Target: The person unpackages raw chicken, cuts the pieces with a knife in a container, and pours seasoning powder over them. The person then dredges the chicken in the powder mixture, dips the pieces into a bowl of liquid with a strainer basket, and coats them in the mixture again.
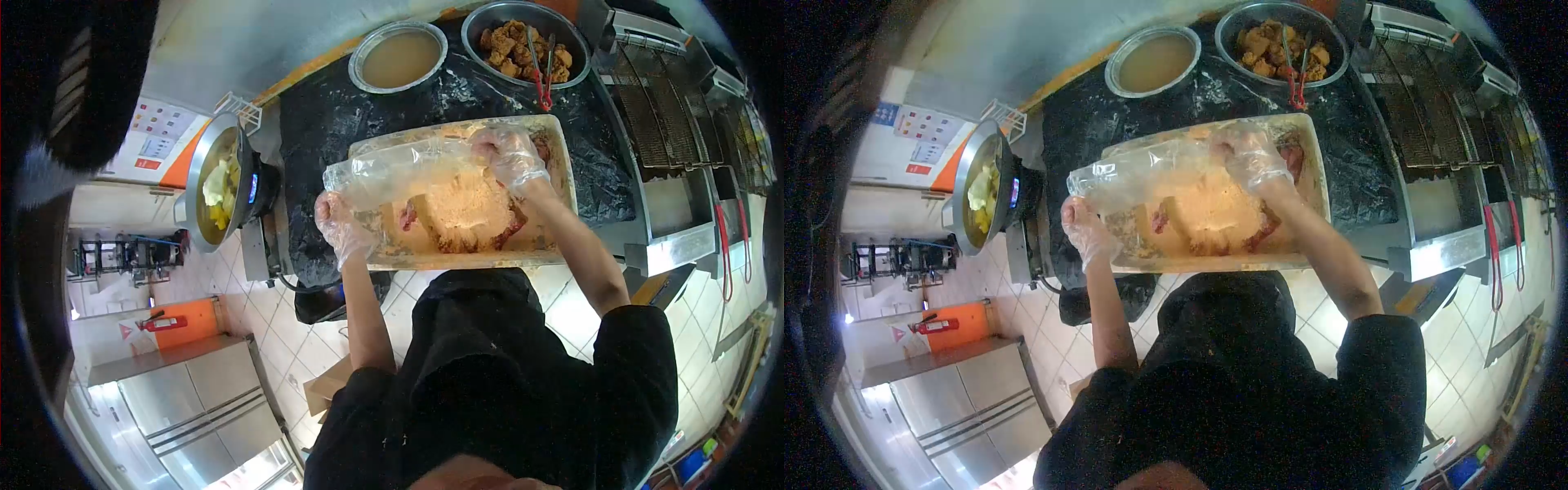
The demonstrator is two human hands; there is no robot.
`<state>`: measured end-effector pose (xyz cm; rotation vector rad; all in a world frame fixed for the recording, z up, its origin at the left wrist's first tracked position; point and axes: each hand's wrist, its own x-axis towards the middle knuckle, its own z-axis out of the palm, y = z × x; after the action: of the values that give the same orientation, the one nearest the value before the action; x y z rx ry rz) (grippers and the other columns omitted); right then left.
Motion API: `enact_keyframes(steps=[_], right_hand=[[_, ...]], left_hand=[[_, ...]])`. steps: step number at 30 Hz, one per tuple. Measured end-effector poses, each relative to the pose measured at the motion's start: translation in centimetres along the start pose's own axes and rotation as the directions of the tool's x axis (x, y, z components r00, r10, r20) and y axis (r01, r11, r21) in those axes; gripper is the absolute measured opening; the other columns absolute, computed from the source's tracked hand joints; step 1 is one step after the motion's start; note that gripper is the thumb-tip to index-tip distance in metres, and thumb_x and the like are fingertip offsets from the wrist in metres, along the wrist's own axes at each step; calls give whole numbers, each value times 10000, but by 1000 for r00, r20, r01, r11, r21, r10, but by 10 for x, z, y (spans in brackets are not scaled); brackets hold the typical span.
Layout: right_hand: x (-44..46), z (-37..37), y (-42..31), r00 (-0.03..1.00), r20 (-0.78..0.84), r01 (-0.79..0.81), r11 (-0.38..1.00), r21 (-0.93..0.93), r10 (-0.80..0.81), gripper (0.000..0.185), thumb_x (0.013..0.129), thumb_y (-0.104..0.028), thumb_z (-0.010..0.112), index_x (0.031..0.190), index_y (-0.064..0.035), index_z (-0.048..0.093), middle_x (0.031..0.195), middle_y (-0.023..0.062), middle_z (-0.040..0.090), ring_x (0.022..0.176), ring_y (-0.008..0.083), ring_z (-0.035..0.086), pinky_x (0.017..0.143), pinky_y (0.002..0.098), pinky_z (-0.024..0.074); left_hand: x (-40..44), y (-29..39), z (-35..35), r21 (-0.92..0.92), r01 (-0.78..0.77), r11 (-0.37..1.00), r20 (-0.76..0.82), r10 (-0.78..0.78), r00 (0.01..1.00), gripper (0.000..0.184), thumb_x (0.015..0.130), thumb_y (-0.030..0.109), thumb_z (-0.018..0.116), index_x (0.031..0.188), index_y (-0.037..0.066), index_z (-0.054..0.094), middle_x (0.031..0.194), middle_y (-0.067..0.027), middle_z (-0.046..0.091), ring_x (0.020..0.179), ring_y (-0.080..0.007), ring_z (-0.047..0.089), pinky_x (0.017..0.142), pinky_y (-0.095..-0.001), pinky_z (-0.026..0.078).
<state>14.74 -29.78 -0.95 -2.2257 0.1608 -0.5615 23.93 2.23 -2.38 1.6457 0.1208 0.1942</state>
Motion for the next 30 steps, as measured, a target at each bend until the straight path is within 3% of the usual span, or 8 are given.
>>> enact_keyframes(steps=[6, 7, 9, 14, 19, 22, 27, 30], right_hand=[[-6, -14, 19, 955, 5, -298, 953, 52, 298, 132, 899, -79, 646, 987, -26, 730, 868, 140, 713, 769, 234, 682, 695, 371, 527], [-11, -8, 38, 921, -29, -381, 912, 152, 390, 158, 897, -118, 656, 1006, -30, 728, 872, 165, 706, 789, 269, 683, 738, 389, 526], [-28, 8, 60, 864, 23, -493, 838, 233, 502, 166, 908, -134, 661, 1011, -22, 727, 779, 142, 679, 639, 236, 641, 641, 379, 533], [-29, 30, 74, 724, 25, -532, 534, 657, 690, 72, 907, -37, 650, 954, -24, 702, 807, 24, 633, 652, 122, 541, 594, 285, 444], [-34, 2, 50, 725, 19, -409, 409, 816, 689, 132, 939, -79, 623, 1042, -60, 702, 806, 44, 634, 597, 138, 581, 463, 292, 472], [-38, -16, 50, 769, 316, -573, 380, 726, 555, 130, 936, -85, 629, 1048, -61, 692, 896, 50, 647, 754, 144, 625, 575, 312, 524], [-52, 43, 113, 743, 518, -538, -82, 839, 423, 461, 869, -58, 703, 1312, -10, 586, 1222, 76, 649, 979, 177, 637, 899, 307, 514], [-41, 72, 139, 838, 485, -467, -134, 874, 249, 491, 928, -108, 661, 1367, 49, 507, 1288, 146, 619, 1107, 267, 639, 939, 364, 525]], left_hand=[[14, 17, 15, -94, -431, 898, 197, 441, 876, 159, 992, 168, 556, 995, 44, 656, 898, -39, 657, 834, -169, 628, 767, -334, 511], [11, 69, 28, 323, -783, 532, 329, 712, 620, 122, 945, 123, 593, 964, 30, 670, 898, -90, 694, 768, -252, 663, 735, -359, 529], [-7, 138, 59, 262, -893, 367, 559, 696, 450, 109, 874, 38, 623, 967, 21, 675, 938, -144, 698, 796, -314, 676, 730, -369, 541], [-18, 186, 112, 152, -939, 308, 720, 616, 319, 223, 812, -74, 631, 995, 42, 680, 937, -132, 693, 846, -308, 687, 748, -378, 544], [-27, 187, 122, 155, -923, 352, 642, 674, 365, 153, 857, -27, 638, 995, 29, 675, 912, -136, 689, 825, -309, 682, 752, -372, 534], [-15, 169, 106, 241, -905, 352, 574, 700, 425, 128, 881, -8, 629, 1000, 15, 669, 887, -143, 691, 810, -291, 677, 748, -360, 528], [17, 128, 67, 184, -886, 427, 452, 764, 462, 77, 936, 39, 618, 995, 10, 657, 813, -83, 674, 724, -167, 623, 675, -311, 511], [14, 119, 40, 181, -688, 703, 380, 596, 708, 71, 972, 70, 600, 988, 25, 652, 780, -19, 627, 677, -80, 550, 598, -262, 472]])
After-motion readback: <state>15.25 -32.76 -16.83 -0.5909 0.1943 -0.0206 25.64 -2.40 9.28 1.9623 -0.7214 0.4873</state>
